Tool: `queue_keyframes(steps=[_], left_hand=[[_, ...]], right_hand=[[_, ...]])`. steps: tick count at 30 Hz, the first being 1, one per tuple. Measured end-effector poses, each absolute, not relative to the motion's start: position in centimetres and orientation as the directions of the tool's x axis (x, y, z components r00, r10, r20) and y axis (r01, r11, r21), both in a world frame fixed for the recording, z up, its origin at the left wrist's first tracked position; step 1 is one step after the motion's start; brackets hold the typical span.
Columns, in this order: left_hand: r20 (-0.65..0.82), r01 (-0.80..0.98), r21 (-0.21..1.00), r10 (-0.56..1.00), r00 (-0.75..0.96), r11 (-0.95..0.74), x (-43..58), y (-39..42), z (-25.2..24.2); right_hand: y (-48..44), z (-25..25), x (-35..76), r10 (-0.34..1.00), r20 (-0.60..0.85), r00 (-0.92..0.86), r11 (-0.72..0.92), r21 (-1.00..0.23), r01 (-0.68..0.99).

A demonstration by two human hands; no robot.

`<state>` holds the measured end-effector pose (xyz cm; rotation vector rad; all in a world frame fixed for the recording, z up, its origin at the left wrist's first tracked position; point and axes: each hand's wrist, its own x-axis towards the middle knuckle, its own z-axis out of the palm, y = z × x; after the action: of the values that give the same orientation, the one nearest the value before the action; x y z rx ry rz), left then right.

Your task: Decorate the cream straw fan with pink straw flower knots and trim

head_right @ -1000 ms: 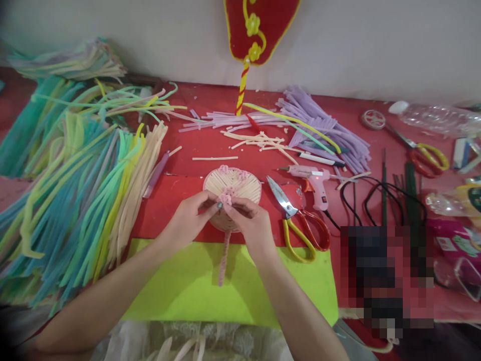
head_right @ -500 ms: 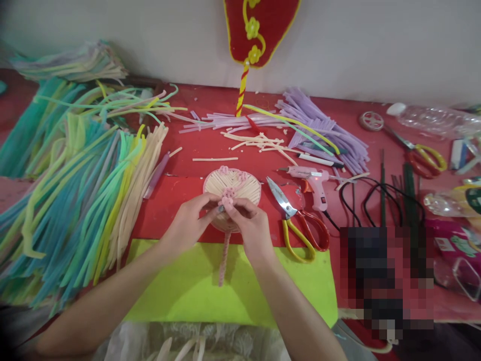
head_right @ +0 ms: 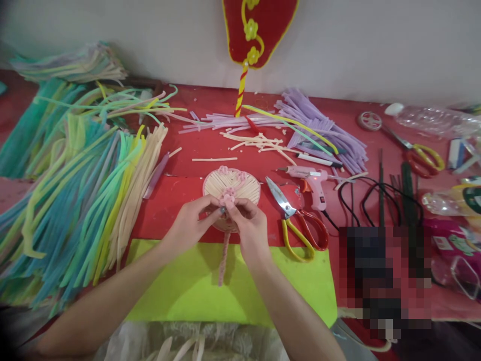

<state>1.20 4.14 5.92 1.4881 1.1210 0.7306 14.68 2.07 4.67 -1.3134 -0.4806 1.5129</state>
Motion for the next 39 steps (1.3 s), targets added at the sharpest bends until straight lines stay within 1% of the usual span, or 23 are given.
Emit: queue_keyframes(steps=[3, 5, 11, 13, 15, 17, 20, 22, 24, 26, 31, 35, 37, 39], left_hand=[[-0.126, 0.245, 0.969, 0.929, 0.348, 0.039, 1.4, 4.0, 6.0], [-0.101, 0.264, 0.964, 0.940, 0.327, 0.011, 1.5, 3.8, 5.9], [0.062, 0.418, 0.889, 0.954, 0.295, -0.187, 1.6, 3.1, 5.2], [0.116, 0.453, 0.857, 0.949, 0.293, -0.245, 1.7, 2.9, 5.1], [0.144, 0.476, 0.838, 0.950, 0.277, -0.266, 1.7, 2.8, 5.0], [0.115, 0.459, 0.859, 0.960, 0.257, -0.226, 1.6, 2.8, 5.1], [-0.029, 0.353, 0.933, 0.968, 0.251, -0.064, 1.5, 3.1, 5.3], [-0.114, 0.275, 0.961, 0.957, 0.268, 0.037, 1.4, 3.4, 5.4], [-0.153, 0.224, 0.970, 0.949, 0.277, 0.091, 1.5, 3.6, 5.5], [-0.157, 0.204, 0.974, 0.949, 0.275, 0.102, 1.5, 3.7, 5.4], [-0.100, 0.225, 0.974, 0.963, 0.251, 0.042, 1.7, 3.7, 5.4], [-0.034, 0.251, 0.967, 0.964, 0.266, -0.035, 1.6, 3.6, 5.4], [0.020, 0.303, 0.948, 0.965, 0.260, -0.101, 1.6, 3.4, 5.1], [0.107, 0.382, 0.904, 0.967, 0.229, -0.191, 1.7, 2.9, 4.7]], right_hand=[[1.8, 4.9, 14.1, 0.860, -0.484, 0.158, -0.370, -0.808, -0.459], [1.7, 5.0, 13.7, 0.859, -0.481, 0.172, -0.353, -0.802, -0.482], [1.6, 5.4, 13.0, 0.854, -0.498, 0.154, -0.352, -0.768, -0.535], [1.7, 5.5, 12.9, 0.842, -0.515, 0.159, -0.366, -0.764, -0.532], [1.7, 5.6, 13.0, 0.835, -0.525, 0.165, -0.382, -0.770, -0.511], [1.9, 5.6, 13.2, 0.838, -0.520, 0.165, -0.389, -0.781, -0.488], [2.1, 5.5, 13.7, 0.847, -0.507, 0.160, -0.389, -0.796, -0.463], [2.2, 5.5, 13.9, 0.847, -0.510, 0.152, -0.393, -0.792, -0.467], [2.2, 5.5, 14.1, 0.843, -0.521, 0.138, -0.402, -0.779, -0.481], [2.1, 5.6, 14.0, 0.836, -0.532, 0.132, -0.410, -0.767, -0.493], [1.9, 5.7, 13.5, 0.832, -0.529, 0.166, -0.389, -0.771, -0.505], [1.8, 5.9, 13.4, 0.843, -0.509, 0.171, -0.372, -0.783, -0.498], [1.7, 6.1, 13.2, 0.841, -0.510, 0.179, -0.369, -0.784, -0.500], [1.6, 6.4, 12.9, 0.834, -0.513, 0.205, -0.368, -0.792, -0.487]])
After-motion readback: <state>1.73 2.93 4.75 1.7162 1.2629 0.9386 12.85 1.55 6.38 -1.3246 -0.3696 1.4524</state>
